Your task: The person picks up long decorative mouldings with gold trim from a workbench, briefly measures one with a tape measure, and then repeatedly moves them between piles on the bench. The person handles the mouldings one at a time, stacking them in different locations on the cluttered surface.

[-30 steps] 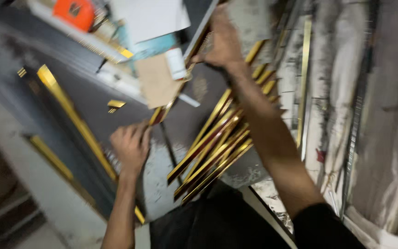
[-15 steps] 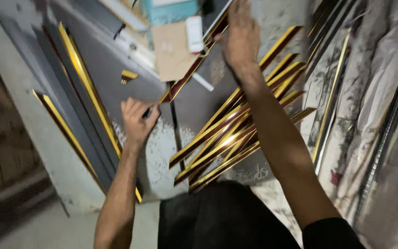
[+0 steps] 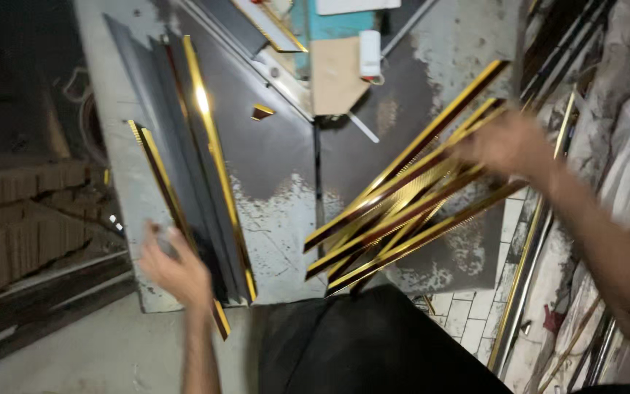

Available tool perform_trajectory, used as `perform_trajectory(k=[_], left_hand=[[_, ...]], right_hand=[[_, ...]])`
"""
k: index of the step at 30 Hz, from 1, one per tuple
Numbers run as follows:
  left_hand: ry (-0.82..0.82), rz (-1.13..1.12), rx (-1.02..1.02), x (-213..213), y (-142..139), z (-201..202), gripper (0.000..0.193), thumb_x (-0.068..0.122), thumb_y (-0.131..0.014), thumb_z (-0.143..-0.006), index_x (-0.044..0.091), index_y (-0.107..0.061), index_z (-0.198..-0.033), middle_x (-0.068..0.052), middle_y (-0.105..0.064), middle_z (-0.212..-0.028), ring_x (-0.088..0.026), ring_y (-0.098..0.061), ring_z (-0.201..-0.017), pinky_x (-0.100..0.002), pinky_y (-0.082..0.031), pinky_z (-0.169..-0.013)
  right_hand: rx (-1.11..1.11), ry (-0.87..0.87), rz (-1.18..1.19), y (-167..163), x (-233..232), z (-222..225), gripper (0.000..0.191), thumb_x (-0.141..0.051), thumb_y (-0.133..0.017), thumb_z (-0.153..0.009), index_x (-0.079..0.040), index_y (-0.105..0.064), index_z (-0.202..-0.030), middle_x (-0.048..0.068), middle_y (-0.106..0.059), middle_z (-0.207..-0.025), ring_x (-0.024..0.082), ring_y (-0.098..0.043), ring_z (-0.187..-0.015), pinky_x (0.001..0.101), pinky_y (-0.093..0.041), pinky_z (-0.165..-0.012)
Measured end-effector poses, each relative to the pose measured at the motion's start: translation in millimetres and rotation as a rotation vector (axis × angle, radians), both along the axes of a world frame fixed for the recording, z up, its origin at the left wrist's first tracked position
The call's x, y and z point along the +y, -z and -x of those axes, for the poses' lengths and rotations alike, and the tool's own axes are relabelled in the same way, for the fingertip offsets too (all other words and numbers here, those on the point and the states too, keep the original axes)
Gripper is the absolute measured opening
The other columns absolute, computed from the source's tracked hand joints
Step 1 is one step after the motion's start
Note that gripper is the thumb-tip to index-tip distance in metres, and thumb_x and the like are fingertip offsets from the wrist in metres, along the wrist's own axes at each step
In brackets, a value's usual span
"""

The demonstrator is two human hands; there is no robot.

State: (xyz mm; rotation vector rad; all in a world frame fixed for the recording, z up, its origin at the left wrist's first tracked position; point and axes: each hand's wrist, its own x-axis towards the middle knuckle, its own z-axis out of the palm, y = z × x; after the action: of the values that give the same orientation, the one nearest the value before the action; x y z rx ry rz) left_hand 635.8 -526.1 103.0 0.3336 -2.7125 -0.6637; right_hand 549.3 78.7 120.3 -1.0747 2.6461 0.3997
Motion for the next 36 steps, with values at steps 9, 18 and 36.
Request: perform_trajectory(k=[9,18,36], left_hand=[[0.01,-0.115,-0.385,-88.2,91.7,-26.7,0.042,0.038,-0.078,-0.093,0.001,-0.068,-0.11,-0.021,-0.067,-0.111,-0.041,-0.06,-0.107,-0.053,-0.047,-0.094],[-0.037,-0.405,0.1,-31.1,-91.3,-25.9,0.042,0.028,-0.058,-0.119,-0.001,-0.039,-0.143,-0.016,-0.054,-0.108,-0.022,-0.061,-0.082,-0.032,-0.055,-0.067],[0.137,-0.729,-0.292,141.9,44.2,-61.3,0.017,0.017,-0.074,-0.102,0.003,-0.07,-0.111,-0.015,-0.072,-0.099,-0.017,-0.066,-0.08,-0.032,-0.055,-0.067]], right_hand=[[-0.016,0.091,0.165,62.2,-136.5,-204.1,0.06,-0.037,-0.065,-0.084,-0.042,-0.052,-0.142,-0.007,-0.065,-0.132,0.017,-0.06,-0.114,0.0374,-0.048,-0.092],[-0.054,0.548,1.036,-70.9,-215.0,-165.5,0.024,-0.033,-0.066,-0.105,-0.016,-0.065,-0.122,-0.001,-0.066,-0.112,0.023,-0.067,-0.102,0.0412,-0.05,-0.091],[0.235,0.806,0.331,41.0,-148.1,10.8,0.055,-0.01,-0.063,-0.091,-0.015,-0.055,-0.145,0.022,-0.042,-0.157,0.039,-0.039,-0.146,0.0577,-0.03,-0.117]])
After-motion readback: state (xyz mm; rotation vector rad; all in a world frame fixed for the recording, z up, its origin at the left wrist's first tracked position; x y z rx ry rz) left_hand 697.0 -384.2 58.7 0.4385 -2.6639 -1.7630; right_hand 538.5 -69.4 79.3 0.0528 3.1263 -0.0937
